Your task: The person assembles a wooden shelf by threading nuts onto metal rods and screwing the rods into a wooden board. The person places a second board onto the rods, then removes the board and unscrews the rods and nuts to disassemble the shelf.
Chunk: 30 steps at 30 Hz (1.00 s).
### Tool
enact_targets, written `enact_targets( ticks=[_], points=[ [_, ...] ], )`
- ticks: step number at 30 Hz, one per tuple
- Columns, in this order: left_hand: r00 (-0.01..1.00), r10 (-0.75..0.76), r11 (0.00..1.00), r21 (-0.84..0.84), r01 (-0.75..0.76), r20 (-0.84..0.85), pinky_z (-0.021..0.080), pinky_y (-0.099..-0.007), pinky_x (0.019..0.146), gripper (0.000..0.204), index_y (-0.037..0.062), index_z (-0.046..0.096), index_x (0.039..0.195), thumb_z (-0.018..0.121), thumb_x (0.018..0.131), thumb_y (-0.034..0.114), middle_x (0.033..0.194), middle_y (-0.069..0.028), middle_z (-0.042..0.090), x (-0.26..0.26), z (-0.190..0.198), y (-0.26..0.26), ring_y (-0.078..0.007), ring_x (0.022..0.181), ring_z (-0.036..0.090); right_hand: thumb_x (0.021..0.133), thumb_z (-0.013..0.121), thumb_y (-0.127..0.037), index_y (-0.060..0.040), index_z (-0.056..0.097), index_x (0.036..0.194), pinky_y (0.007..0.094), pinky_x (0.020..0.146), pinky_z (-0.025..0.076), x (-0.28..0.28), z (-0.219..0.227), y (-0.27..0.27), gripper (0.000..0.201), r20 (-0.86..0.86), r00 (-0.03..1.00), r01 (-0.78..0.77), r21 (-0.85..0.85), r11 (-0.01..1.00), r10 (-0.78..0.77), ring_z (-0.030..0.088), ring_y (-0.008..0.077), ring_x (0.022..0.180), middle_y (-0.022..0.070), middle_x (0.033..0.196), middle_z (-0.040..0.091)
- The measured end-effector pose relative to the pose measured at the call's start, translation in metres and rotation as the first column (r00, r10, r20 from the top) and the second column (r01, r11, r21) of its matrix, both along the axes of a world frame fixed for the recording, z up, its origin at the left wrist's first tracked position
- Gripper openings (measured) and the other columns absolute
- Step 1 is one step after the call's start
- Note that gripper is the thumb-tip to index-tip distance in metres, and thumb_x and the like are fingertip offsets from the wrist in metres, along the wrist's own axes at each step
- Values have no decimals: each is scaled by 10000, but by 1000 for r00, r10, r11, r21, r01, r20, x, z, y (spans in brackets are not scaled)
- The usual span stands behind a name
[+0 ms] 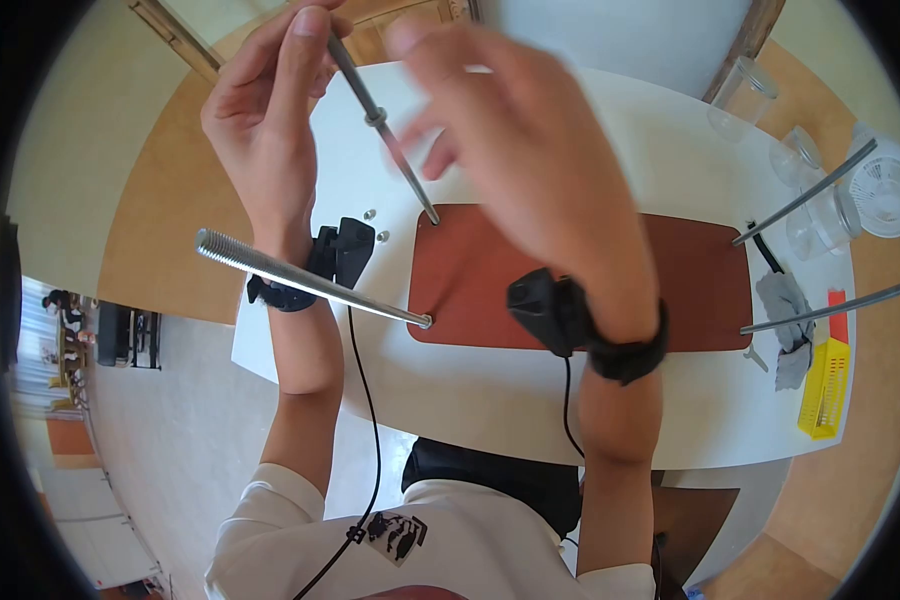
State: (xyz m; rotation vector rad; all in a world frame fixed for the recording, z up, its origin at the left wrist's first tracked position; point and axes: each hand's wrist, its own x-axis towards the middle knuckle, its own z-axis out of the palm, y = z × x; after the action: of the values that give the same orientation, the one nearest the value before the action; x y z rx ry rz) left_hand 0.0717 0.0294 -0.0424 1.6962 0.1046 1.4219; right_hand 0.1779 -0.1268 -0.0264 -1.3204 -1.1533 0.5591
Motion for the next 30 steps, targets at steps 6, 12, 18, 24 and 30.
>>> enact_targets(
  ticks=[6,12,18,24,30],
  points=[
    [999,20,999,49,-22,41,487,-205,761,185,-38,747,1137,677,1014,81,914,-28,707,4,1,-4,-72,843,625,1105,368,-485,0,659,1306,262,673,459,6,-2,-1,600,87,989,111,60,992,-116,579,104,592,97,886,743],
    [998,-18,997,70,14,57,485,-204,764,183,-41,746,1134,678,1014,80,926,-23,707,3,1,-1,-72,846,626,1105,384,-480,-14,641,1340,225,629,434,-17,-8,5,581,19,1000,12,27,1000,-12,559,92,551,86,881,724],
    [999,43,997,55,-44,16,481,-210,766,186,-45,745,1130,685,1011,85,920,-34,719,2,1,-4,-73,844,626,1103,323,-533,-29,730,1210,232,548,318,26,7,-15,657,-2,999,47,-5,999,-47,359,61,468,-44,514,399],
    [998,42,998,43,-44,53,457,-203,730,213,-26,753,1136,686,1017,138,926,-20,721,5,0,-7,-63,822,606,1110,376,-460,-20,665,1301,229,628,430,-8,-6,7,560,-44,997,73,77,994,-70,480,79,550,99,895,742],
    [1000,6,995,97,-8,22,487,-223,659,159,24,777,1068,716,978,141,870,-22,729,-1,6,-4,-62,733,636,1111,408,-442,-30,704,1260,232,591,382,8,0,-1,528,-33,999,9,1,1000,-9,440,65,532,-32,575,499]
  ],
)
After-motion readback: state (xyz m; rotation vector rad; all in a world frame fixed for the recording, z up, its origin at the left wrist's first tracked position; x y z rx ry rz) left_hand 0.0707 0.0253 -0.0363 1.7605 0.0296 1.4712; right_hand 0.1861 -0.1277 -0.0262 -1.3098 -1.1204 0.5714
